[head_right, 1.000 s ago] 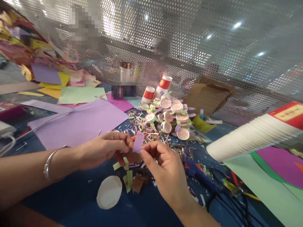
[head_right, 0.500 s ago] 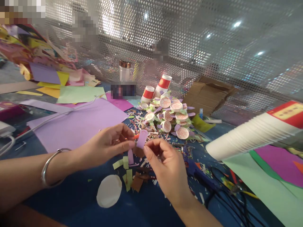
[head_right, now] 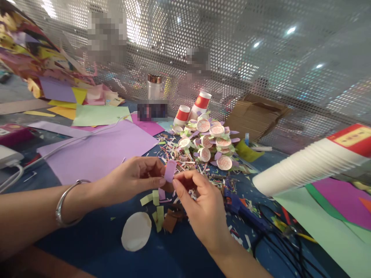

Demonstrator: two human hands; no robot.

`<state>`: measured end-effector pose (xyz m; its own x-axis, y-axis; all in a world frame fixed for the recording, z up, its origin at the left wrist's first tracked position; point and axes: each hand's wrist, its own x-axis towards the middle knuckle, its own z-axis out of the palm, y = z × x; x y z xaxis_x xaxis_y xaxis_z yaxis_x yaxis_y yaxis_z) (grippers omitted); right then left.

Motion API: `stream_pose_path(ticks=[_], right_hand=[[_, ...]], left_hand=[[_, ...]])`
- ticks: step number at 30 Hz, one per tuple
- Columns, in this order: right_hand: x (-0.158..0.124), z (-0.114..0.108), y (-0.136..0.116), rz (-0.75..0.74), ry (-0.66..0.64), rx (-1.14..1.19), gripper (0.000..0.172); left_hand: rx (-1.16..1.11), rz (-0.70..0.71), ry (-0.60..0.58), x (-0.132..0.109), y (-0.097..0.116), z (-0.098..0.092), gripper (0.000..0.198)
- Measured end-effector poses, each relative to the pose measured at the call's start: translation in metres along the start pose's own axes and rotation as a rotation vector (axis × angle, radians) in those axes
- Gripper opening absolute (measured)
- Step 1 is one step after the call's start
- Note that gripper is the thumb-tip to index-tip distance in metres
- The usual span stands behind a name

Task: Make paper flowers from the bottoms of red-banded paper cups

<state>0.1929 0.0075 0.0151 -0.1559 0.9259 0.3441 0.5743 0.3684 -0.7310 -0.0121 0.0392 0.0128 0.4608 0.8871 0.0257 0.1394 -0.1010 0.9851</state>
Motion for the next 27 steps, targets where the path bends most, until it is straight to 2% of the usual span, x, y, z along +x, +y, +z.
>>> stream_pose_path(ticks=[6,9,14,16,19,22,27], right_hand=[[0.0,0.002,-0.002,-0.025,0.018,-0.023,0.009],[0.0,0.002,-0.003,-0.035,0.023,-0.028,0.009],[0.0,0.002,-0.004,-0.056,0.032,-0.045,0.009],[0.0,0.002,-0.004,-0.056,0.035,-0.035,0.009],[-0.001,0.004,-0.003,-0.058,0.028,-0.019,0.009],[-0.002,0.006,-0.002,-0.065,0.006,-0.009,0.01],[-0.003,0.003,-0.002,-0.07,-0.012,0.017,0.013]], left_hand=[[-0.19,-0.028,0.048,0.004,-0.005,0.004,0.016],[-0.24,-0.038,0.031,0.003,-0.004,0.006,0.015],[-0.35,-0.054,0.077,0.0,0.0,0.009,0.03],[-0.388,-0.04,0.054,-0.001,0.0,0.01,0.036],[-0.377,0.014,-0.011,-0.002,-0.003,0.013,0.043],[-0.315,0.054,-0.015,-0.001,-0.007,0.014,0.047],[-0.258,0.062,-0.041,0.001,-0.009,0.011,0.035]])
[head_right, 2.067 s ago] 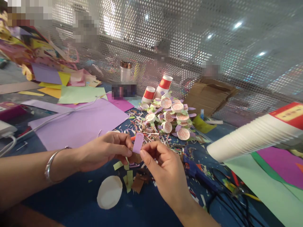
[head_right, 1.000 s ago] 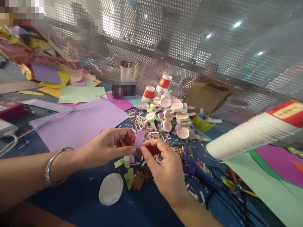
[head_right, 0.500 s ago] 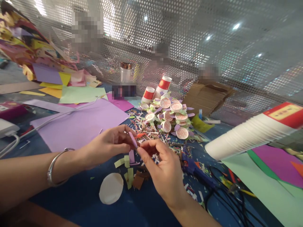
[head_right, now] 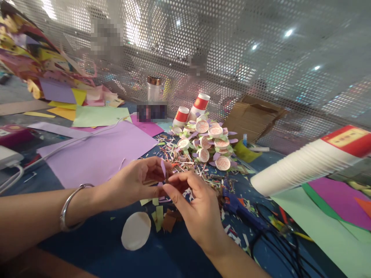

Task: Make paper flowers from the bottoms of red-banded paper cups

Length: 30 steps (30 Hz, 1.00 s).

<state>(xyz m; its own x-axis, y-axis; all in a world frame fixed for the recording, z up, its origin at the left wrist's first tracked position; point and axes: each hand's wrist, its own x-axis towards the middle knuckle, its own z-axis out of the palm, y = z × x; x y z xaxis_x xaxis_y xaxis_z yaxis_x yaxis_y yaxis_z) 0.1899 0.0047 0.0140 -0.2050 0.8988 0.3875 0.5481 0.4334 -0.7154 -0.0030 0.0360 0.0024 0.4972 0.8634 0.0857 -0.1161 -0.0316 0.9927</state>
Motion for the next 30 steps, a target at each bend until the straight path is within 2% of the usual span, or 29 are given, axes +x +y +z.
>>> stream_pose_path(ticks=[6,9,14,19,22,26,30], right_hand=[[0.005,-0.009,0.003,0.044,0.048,-0.06,0.011],[0.009,-0.007,0.009,0.056,-0.041,-0.065,0.011],[0.012,0.001,0.018,-0.03,-0.243,-0.164,0.008],[0.014,-0.007,0.018,-0.067,-0.306,-0.241,0.008],[0.019,-0.025,0.018,-0.031,-0.316,-0.359,0.011],[0.023,-0.066,0.027,0.041,-0.311,-0.511,0.019],[0.011,-0.11,0.05,0.222,-0.351,-0.662,0.022]], left_hand=[[-0.091,0.003,0.094,0.003,0.008,-0.007,0.035],[-0.094,-0.005,0.123,0.005,0.011,-0.011,0.039],[0.102,0.008,0.146,0.006,0.014,-0.018,0.035],[0.253,0.015,0.175,0.007,0.013,-0.021,0.038],[0.272,0.034,0.177,0.006,0.013,-0.02,0.037],[0.217,0.053,0.141,0.007,0.013,-0.02,0.039],[0.169,0.082,0.127,0.009,0.01,-0.021,0.04]])
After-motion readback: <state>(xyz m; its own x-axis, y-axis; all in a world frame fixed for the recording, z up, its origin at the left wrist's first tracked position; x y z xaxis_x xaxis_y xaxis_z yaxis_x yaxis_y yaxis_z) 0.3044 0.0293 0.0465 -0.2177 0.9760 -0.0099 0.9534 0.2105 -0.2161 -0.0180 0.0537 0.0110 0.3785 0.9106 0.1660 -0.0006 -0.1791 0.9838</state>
